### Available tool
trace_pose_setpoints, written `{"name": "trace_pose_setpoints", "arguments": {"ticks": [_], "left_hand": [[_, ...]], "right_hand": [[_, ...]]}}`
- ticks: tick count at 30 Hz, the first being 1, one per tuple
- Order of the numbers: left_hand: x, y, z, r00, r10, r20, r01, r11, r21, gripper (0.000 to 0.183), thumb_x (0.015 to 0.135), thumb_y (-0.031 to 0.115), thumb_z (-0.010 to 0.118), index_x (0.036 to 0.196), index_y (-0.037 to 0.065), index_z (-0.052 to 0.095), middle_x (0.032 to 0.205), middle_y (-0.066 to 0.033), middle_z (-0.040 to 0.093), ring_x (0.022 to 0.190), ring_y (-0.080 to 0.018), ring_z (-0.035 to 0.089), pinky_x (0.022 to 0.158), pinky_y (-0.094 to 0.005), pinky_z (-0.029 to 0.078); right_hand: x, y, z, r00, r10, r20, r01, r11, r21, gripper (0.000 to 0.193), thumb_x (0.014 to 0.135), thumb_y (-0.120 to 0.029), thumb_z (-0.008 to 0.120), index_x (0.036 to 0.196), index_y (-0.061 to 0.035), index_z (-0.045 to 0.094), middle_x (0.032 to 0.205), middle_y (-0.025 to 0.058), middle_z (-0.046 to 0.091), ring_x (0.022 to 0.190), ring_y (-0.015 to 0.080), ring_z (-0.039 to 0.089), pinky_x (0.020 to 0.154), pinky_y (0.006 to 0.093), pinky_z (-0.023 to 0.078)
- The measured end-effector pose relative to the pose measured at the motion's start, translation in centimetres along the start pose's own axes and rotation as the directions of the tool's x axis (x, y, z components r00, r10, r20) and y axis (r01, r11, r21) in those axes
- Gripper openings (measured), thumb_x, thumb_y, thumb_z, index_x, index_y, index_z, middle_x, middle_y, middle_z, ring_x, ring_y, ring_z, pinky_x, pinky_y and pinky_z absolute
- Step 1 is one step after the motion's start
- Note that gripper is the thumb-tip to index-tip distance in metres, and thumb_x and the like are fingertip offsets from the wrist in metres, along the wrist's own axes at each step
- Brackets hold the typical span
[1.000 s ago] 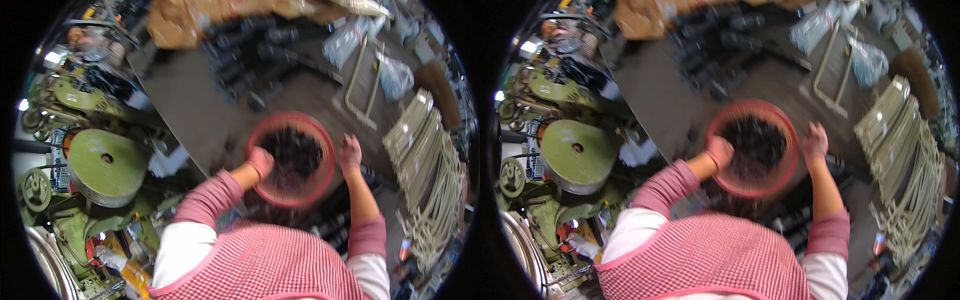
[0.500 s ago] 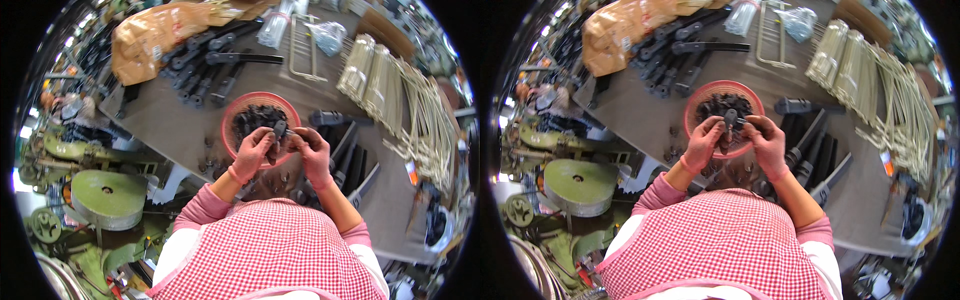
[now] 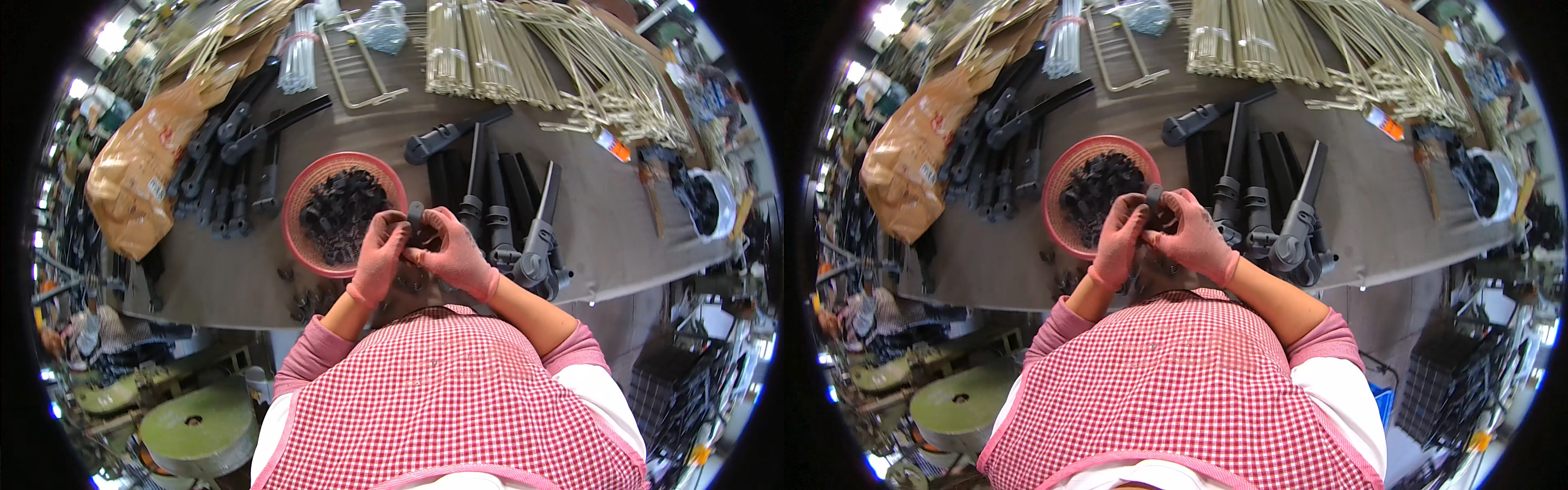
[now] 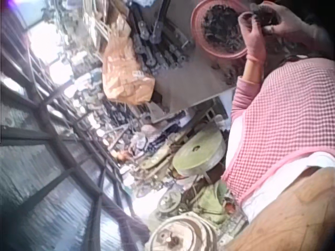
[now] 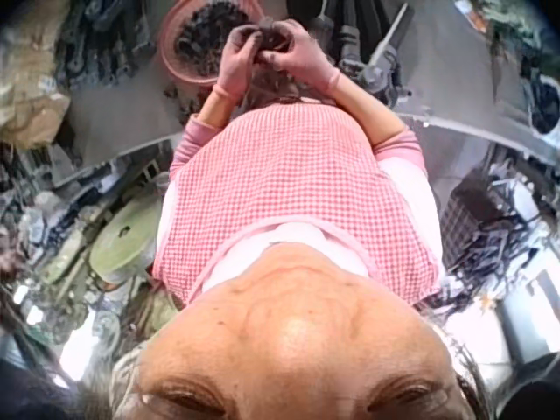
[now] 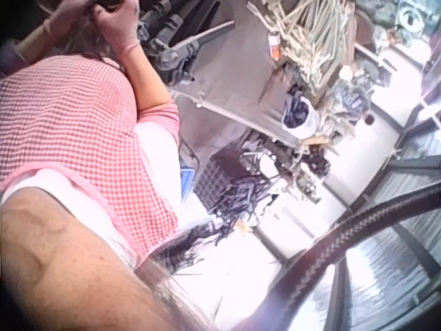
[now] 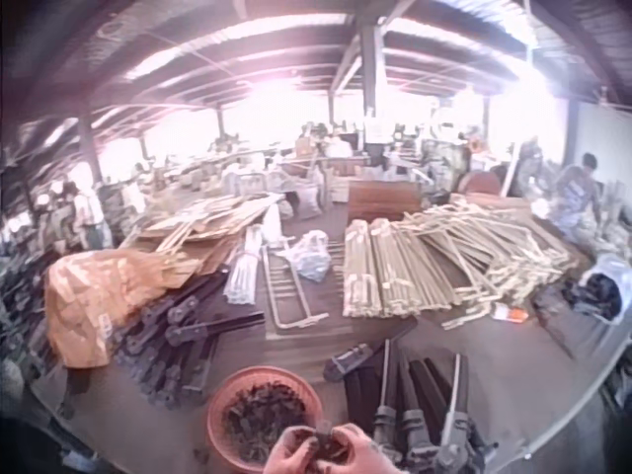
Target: The person assembles metal rods with black plastic components at a factory workstation. They pick up rods and plastic parts, fit them together by hand, and place the assembled units on the table. The person also handles a red basket of small black parts and a white bag of components.
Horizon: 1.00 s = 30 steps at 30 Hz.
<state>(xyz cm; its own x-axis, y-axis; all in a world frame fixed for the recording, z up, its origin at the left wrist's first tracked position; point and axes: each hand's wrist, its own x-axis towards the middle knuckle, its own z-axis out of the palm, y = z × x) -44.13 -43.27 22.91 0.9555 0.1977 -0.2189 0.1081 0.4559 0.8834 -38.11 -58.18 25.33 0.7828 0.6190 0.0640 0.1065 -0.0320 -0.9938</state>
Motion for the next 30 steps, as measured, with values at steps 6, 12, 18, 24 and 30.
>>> {"name": "trace_pose_setpoints", "arguments": {"ticks": [6,12,18,24,30], "left_hand": [[7.1,-5.3,3.9,0.965,-0.081,0.249,-0.014,0.933,0.361,0.024,0.101,0.019,0.052,0.117,0.002,0.056,0.093,-0.0057,0.066,0.078,-0.0122,0.065,0.067,-0.0259,0.054],[24.7,-8.5,6.0,0.903,0.336,0.268,-0.273,-0.035,0.962,0.024,0.086,0.017,0.061,0.108,0.006,0.06,0.111,-0.0138,0.062,0.103,-0.0334,0.061,0.084,-0.042,0.051],[35.2,-12.9,8.6,0.971,0.157,0.182,-0.041,-0.64,0.768,0.044,0.091,0.022,0.051,0.135,0.015,0.05,0.12,-0.0132,0.059,0.106,-0.0307,0.057,0.086,-0.0511,0.045],[36.6,-8.7,9.8,0.994,0.104,0.046,0.026,-0.603,0.797,0.046,0.086,0.022,0.058,0.131,0.022,0.048,0.105,-0.0084,0.063,0.096,-0.0253,0.064,0.076,-0.0451,0.048],[24.4,3.1,7.6,0.98,0.191,-0.053,-0.114,0.762,0.638,0.04,0.074,-0.001,0.059,0.113,0.007,0.056,0.089,-0.013,0.064,0.083,-0.0235,0.066,0.078,-0.033,0.055]], "right_hand": [[-3.4,3.5,-7.7,0.937,0.083,-0.34,-0.191,0.935,-0.299,0.024,0.075,-0.013,0.079,0.083,0.0026,0.064,0.079,0.0073,0.053,0.067,0.0174,0.051,0.06,0.029,0.043],[-6.3,4.0,-18.6,0.895,0.406,-0.185,-0.383,0.912,0.148,0.017,0.084,-0.013,0.075,0.093,-0.0003,0.068,0.066,-0.0057,0.053,0.056,0.0028,0.044,0.051,0.0224,0.036],[-4.8,6.5,-23.3,0.883,0.404,-0.238,-0.276,0.858,0.433,0.029,0.084,0.0,0.069,0.113,0.0019,0.063,0.082,0.001,0.063,0.068,0.0085,0.059,0.059,0.0239,0.05],[-1.9,8.0,-25.1,0.875,0.45,-0.179,-0.309,0.803,0.509,0.024,0.093,-0.006,0.062,0.116,0.0008,0.062,0.084,0.0042,0.063,0.07,0.0105,0.059,0.064,0.0249,0.05],[2.9,5.7,-24.0,0.988,0.118,0.098,-0.145,0.929,0.34,0.023,0.09,-0.005,0.066,0.11,0.0044,0.064,0.089,-0.0014,0.058,0.077,0.0049,0.05,0.067,0.0185,0.04]]}}
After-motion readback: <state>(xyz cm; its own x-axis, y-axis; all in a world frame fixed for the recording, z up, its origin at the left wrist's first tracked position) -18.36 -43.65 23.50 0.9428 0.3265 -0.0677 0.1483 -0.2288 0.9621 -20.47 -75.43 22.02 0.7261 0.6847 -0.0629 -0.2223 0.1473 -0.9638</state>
